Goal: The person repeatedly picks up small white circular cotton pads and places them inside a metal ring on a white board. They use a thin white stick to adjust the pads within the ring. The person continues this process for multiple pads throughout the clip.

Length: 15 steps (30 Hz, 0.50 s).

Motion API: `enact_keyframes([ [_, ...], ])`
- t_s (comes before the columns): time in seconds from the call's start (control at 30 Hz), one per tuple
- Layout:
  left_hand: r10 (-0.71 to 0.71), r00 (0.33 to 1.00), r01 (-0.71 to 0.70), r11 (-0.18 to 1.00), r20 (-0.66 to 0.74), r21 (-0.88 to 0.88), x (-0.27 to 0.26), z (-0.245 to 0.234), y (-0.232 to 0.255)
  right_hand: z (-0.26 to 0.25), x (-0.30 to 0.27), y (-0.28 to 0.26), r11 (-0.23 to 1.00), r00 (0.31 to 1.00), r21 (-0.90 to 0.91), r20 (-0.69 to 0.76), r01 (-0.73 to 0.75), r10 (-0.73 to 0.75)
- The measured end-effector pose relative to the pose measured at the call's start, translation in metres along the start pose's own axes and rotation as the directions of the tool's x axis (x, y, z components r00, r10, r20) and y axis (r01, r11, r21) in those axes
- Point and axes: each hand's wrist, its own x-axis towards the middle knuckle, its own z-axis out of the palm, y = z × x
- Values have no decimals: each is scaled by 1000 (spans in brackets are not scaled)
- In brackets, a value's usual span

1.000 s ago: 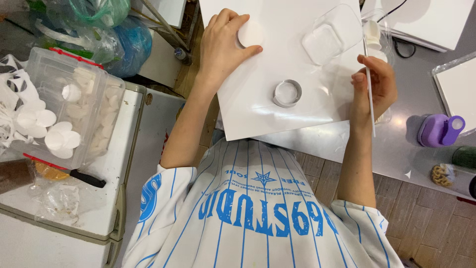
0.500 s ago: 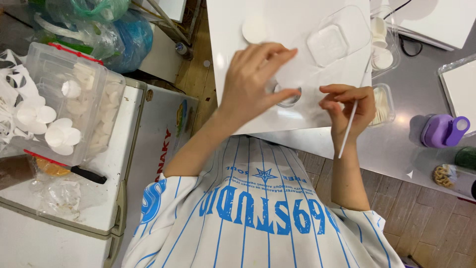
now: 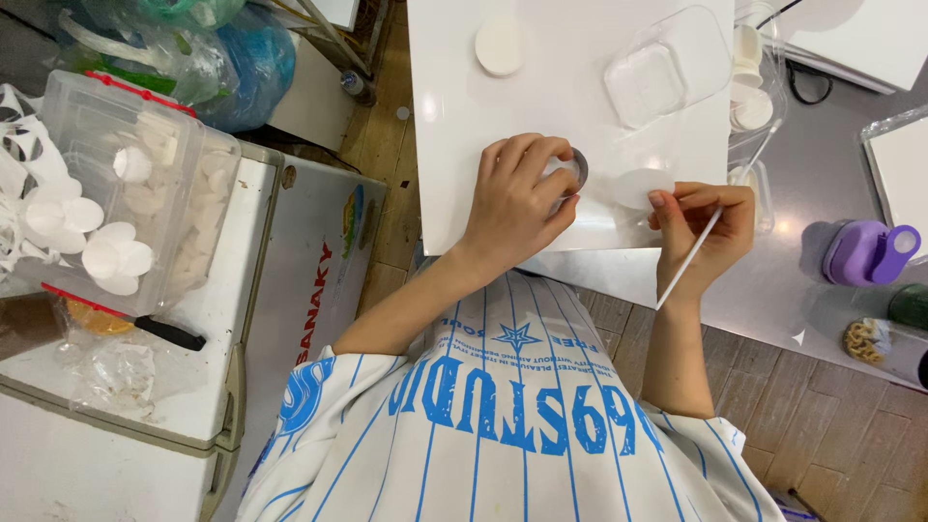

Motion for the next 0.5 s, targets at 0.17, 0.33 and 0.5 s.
enact_keyframes([
  [0.17,42,999,-40,994,21,-103,-5,-21,-11,0,-14,-7,998,993,-50,103,-49,54],
  [0.33,-162,986,153,968,-29,-200,-18,-34,-11,19,-25,-15,991,963,-132,262,-30,64],
  [0.5,-304,948,288,946,-99,-150,-29,-19,-6,40,-16,-14,991,944,-114,312,-73,105],
])
